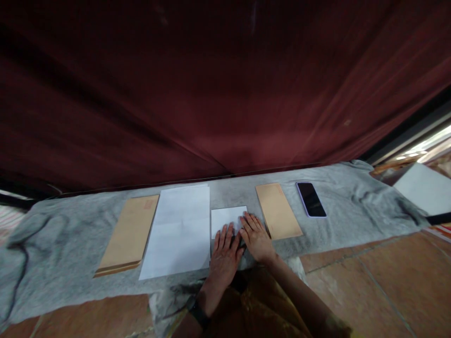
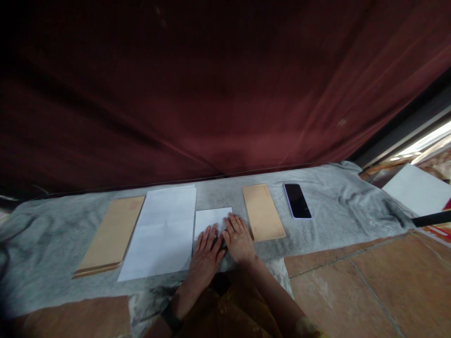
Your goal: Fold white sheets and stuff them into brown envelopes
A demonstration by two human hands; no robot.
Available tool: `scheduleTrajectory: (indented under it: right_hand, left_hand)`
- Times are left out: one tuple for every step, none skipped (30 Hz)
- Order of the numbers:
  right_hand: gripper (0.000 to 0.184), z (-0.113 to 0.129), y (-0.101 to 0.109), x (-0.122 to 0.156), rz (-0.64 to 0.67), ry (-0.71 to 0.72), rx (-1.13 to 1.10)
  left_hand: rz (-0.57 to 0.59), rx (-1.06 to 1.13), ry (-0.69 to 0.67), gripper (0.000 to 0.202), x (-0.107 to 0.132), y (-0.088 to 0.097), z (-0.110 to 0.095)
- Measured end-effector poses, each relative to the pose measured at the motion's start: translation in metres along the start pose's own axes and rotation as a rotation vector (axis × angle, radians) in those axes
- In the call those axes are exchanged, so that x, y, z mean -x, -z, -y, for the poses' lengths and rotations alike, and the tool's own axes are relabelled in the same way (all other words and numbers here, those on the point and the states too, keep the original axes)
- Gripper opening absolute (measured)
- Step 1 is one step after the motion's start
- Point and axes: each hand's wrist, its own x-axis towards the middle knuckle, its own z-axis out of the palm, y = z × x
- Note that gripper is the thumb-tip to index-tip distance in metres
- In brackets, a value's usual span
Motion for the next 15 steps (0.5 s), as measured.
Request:
scheduleTrajectory:
  right_hand:
    - [0.046, -0.001, -0.002, -0.005, -0.004, -0.006, 0.004]
    - [0.046, -0.002, -0.003, -0.010, -0.006, -0.008, 0.007]
    - [0.046, -0.003, -0.005, -0.015, -0.005, -0.009, 0.006]
    - [0.046, -0.004, -0.007, -0.020, -0.003, -0.011, 0.004]
    - [0.046, -0.006, -0.008, -0.024, -0.003, -0.014, 0.001]
    - [0.046, -0.008, -0.010, -0.027, -0.004, -0.019, -0.003]
    - [0.046, -0.009, -0.011, -0.030, -0.006, -0.024, -0.005]
    - [0.046, -0.010, -0.012, -0.031, -0.008, -0.027, -0.006]
    - [0.046, -0.011, -0.013, -0.031, -0.008, -0.027, -0.005]
    - [0.046, -0.012, -0.013, -0.030, -0.007, -0.023, -0.003]
    - [0.047, -0.012, -0.014, -0.028, -0.005, -0.015, -0.001]
    - [0.047, -0.013, -0.014, -0.025, -0.001, -0.006, 0.001]
    - [0.047, -0.013, -0.013, -0.022, 0.003, 0.002, 0.003]
    - [0.047, -0.013, -0.013, -0.018, 0.004, 0.007, 0.005]
    - [0.047, -0.013, -0.013, -0.014, 0.006, 0.011, 0.008]
  left_hand:
    - [-0.003, -0.004, 0.001, 0.050, 0.000, 0.000, 0.000]
    - [-0.005, -0.009, 0.002, 0.050, 0.000, -0.001, 0.000]
    - [-0.005, -0.010, 0.004, 0.050, 0.000, -0.001, 0.000]
    - [-0.004, -0.008, 0.003, 0.050, 0.000, -0.001, 0.000]
    - [-0.003, -0.003, 0.004, 0.050, 0.000, -0.001, 0.000]
    - [-0.005, 0.003, 0.007, 0.050, 0.000, -0.001, 0.000]
    - [-0.006, 0.008, 0.010, 0.050, 0.000, -0.001, 0.000]
    - [-0.008, 0.012, 0.012, 0.049, 0.000, 0.000, 0.000]
    - [-0.010, 0.012, 0.012, 0.049, 0.000, 0.000, 0.000]
    - [-0.011, 0.011, 0.012, 0.049, 0.000, 0.000, 0.000]
    - [-0.010, 0.008, 0.011, 0.050, 0.000, 0.001, 0.000]
    - [-0.008, 0.005, 0.009, 0.051, 0.001, 0.002, -0.001]
    - [-0.005, 0.001, 0.008, 0.052, 0.001, 0.003, -0.001]
    - [-0.002, -0.004, 0.009, 0.054, 0.002, 0.003, -0.002]
    - [0.003, -0.010, 0.011, 0.055, 0.002, 0.004, -0.002]
